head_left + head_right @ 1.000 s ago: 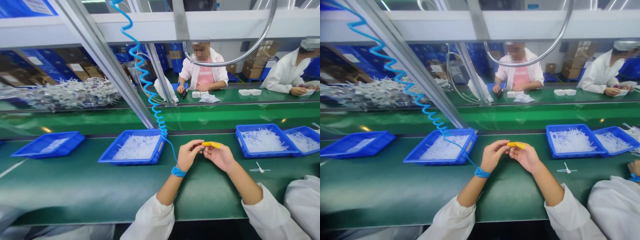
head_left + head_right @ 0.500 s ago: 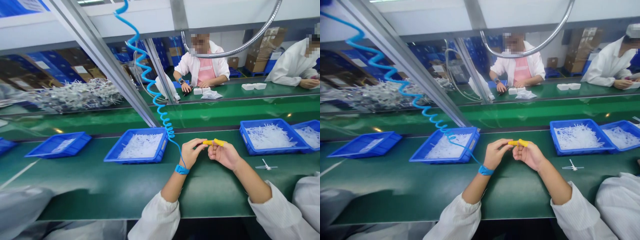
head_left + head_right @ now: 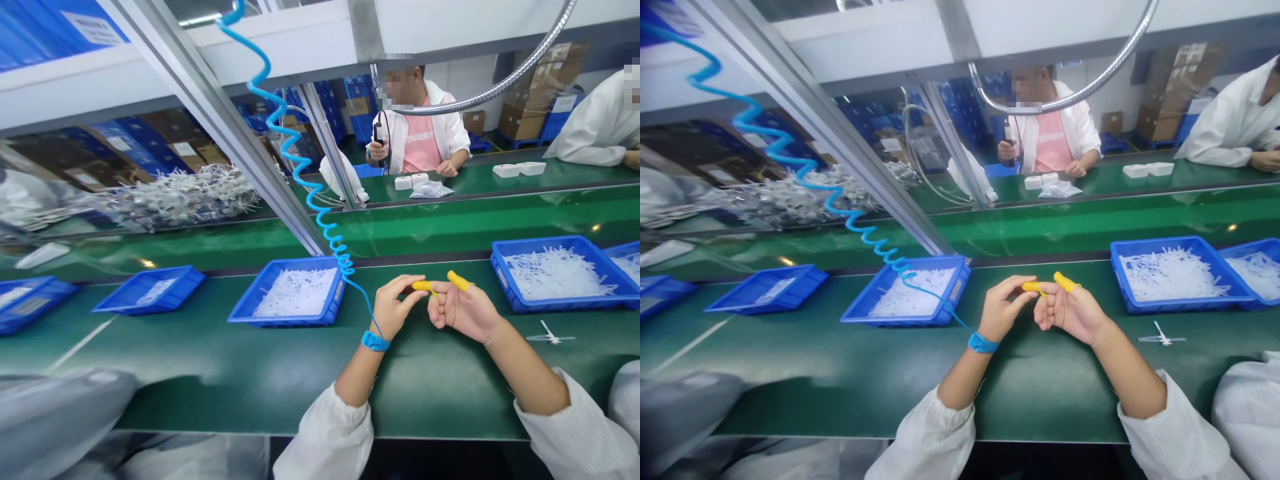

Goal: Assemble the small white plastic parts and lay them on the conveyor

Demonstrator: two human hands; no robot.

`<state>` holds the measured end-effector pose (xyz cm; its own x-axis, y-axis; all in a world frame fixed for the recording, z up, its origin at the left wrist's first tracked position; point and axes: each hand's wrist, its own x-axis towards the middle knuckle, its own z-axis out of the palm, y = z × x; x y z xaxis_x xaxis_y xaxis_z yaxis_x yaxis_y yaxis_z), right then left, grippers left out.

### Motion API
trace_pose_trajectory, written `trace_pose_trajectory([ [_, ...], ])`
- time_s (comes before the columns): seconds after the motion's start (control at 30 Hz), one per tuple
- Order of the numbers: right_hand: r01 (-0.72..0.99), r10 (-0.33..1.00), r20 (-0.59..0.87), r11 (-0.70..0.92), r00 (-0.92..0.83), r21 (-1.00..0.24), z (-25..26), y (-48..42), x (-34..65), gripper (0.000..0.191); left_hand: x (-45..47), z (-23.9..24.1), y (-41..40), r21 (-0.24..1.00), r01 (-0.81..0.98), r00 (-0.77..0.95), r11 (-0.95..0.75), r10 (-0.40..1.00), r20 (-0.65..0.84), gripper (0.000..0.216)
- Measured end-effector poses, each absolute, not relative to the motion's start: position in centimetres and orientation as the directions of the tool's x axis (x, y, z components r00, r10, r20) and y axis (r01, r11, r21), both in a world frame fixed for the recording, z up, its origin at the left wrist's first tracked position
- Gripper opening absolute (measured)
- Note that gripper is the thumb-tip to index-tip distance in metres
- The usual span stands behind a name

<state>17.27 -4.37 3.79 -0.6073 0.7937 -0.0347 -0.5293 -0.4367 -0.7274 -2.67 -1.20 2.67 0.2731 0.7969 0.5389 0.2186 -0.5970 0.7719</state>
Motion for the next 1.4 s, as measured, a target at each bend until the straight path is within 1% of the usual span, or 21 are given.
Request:
trace_pose_trajectory([
  [0.13, -0.543, 0.768, 0.011, -0.442, -0.641, -0.714, 3.8, -4.7, 16.9, 0.07, -2.5, 2.2, -1.3, 0.823, 0.143, 0.23, -0.549, 0.828, 0.512, 0.035],
  [0.23, -0.55, 0.756, 0.035, -0.444, -0.654, -0.707, 3.7, -4.8, 16.8, 0.074, -2.3, 1.9, -1.4, 0.859, 0.092, 0.218, -0.504, 0.852, 0.477, 0.038],
  [0.3, -0.554, 0.759, 0.04, -0.438, -0.65, -0.708, 3.6, -4.8, 16.7, 0.076, -2.2, 1.8, -1.5, 0.892, 0.017, 0.232, -0.451, 0.87, 0.435, 0.044],
  [0.4, -0.567, 0.769, 0.053, -0.42, -0.636, -0.708, 3.6, -4.8, 16.4, 0.081, -2.2, 1.7, -1.4, 0.938, -0.143, 0.268, -0.316, 0.9, 0.344, 0.059],
  [0.43, -0.571, 0.772, 0.057, -0.416, -0.633, -0.708, 3.6, -4.9, 16.3, 0.082, -2.1, 1.7, -1.4, 0.945, -0.186, 0.278, -0.269, 0.908, 0.313, 0.059],
  [0.5, -0.576, 0.775, 0.063, -0.41, -0.629, -0.707, 3.6, -4.9, 16.1, 0.085, -2.0, 1.8, -1.4, 0.954, -0.227, 0.298, -0.196, 0.919, 0.26, 0.052],
  [0.6, -0.576, 0.777, 0.07, -0.399, -0.625, -0.713, 3.6, -5.0, 15.8, 0.087, -1.7, 2.0, -1.5, 0.969, -0.18, 0.316, -0.171, 0.923, 0.221, 0.032],
  [0.7, -0.58, 0.771, 0.086, -0.395, -0.631, -0.713, 3.5, -5.0, 15.6, 0.084, -1.4, 2.5, -1.8, 0.976, -0.124, 0.282, -0.18, 0.936, 0.209, 0.026],
  [0.83, -0.615, 0.757, 0.115, -0.421, -0.643, -0.666, 3.3, -5.0, 15.5, 0.079, -1.4, 2.9, -1.9, 0.978, -0.124, 0.23, -0.168, 0.954, 0.193, 0.026],
  [1.0, -0.676, 0.771, 0.134, -0.444, -0.623, -0.588, 3.6, -5.1, 15.5, 0.074, -1.3, 3.2, -2.0, 0.976, -0.112, 0.23, -0.188, 0.95, 0.21, 0.027],
  [1.1, -0.684, 0.782, 0.121, -0.446, -0.612, -0.577, 3.9, -5.3, 15.5, 0.072, -1.3, 3.2, -2.0, 0.976, -0.124, 0.246, -0.18, 0.947, 0.206, 0.029],
  [1.3, -0.678, 0.798, 0.089, -0.44, -0.596, -0.589, 4.3, -5.5, 15.4, 0.075, -1.2, 3.2, -1.9, 0.977, -0.116, 0.273, -0.18, 0.94, 0.206, 0.033],
  [1.4, -0.685, 0.796, 0.096, -0.445, -0.598, -0.576, 4.5, -5.7, 15.4, 0.076, -1.2, 3.2, -1.9, 0.976, -0.116, 0.28, -0.187, 0.936, 0.212, 0.034],
])
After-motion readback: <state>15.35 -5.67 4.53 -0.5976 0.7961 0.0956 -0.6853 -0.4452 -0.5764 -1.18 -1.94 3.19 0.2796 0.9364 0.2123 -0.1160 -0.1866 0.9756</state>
